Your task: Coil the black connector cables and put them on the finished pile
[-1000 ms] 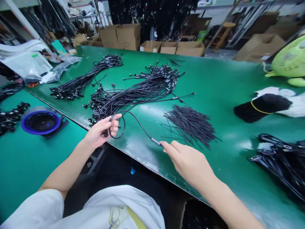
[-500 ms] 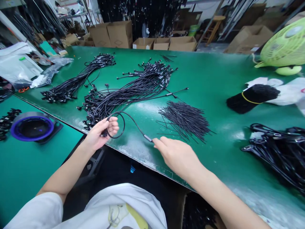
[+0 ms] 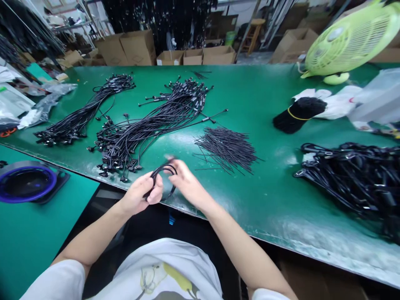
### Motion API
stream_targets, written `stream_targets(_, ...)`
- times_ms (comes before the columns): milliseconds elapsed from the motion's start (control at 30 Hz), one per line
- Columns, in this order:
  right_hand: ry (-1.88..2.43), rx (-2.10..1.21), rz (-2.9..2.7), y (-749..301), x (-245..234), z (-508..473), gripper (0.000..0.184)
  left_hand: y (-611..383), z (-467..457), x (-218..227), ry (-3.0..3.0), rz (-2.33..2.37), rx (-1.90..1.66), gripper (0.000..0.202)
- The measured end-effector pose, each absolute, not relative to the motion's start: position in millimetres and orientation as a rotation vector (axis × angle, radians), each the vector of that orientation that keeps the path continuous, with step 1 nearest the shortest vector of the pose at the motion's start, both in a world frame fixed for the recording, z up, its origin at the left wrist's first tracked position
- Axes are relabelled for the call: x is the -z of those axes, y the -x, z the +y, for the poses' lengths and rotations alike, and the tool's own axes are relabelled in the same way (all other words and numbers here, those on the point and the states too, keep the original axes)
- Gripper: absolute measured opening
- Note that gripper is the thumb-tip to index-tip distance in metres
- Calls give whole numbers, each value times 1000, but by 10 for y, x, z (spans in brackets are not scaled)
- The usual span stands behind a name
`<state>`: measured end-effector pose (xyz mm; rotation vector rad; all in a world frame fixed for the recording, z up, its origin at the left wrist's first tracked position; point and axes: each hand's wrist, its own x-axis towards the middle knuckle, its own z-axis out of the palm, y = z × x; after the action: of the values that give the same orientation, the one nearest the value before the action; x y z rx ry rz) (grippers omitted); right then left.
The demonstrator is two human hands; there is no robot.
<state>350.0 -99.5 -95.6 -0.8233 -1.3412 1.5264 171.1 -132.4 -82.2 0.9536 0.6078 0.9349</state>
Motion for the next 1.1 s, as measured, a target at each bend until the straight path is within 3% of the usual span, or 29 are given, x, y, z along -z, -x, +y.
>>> stream_targets(133, 832, -1752, -982, -3359, 1002, -1036, 31, -1765, -1360, 882, -889, 679, -984, 34)
stream_targets(333, 800, -1827, -768, -3304, 835, -1206, 42, -1794, -1512, 1097, -1110, 943, -934, 39)
stream_targets(533, 926, -1384, -1040, -3176, 864, -1522, 32, -1812, -1634, 1080, -1440, 1068, -632, 36)
stream_targets(667, 930, -1518, -1039, -3206, 864, -1537, 27, -1806, -1677, 1113, -1477, 949, -558, 52)
stream_targets(933, 832, -1328, -1150, -3286, 869, -1332, 25, -2012, -1728, 1153, -848, 738, -663, 52)
stream_targets(1100, 896, -1077, -1316, -3320, 874, -1292, 26, -2091, -1691, 1029, -745, 743, -646, 51)
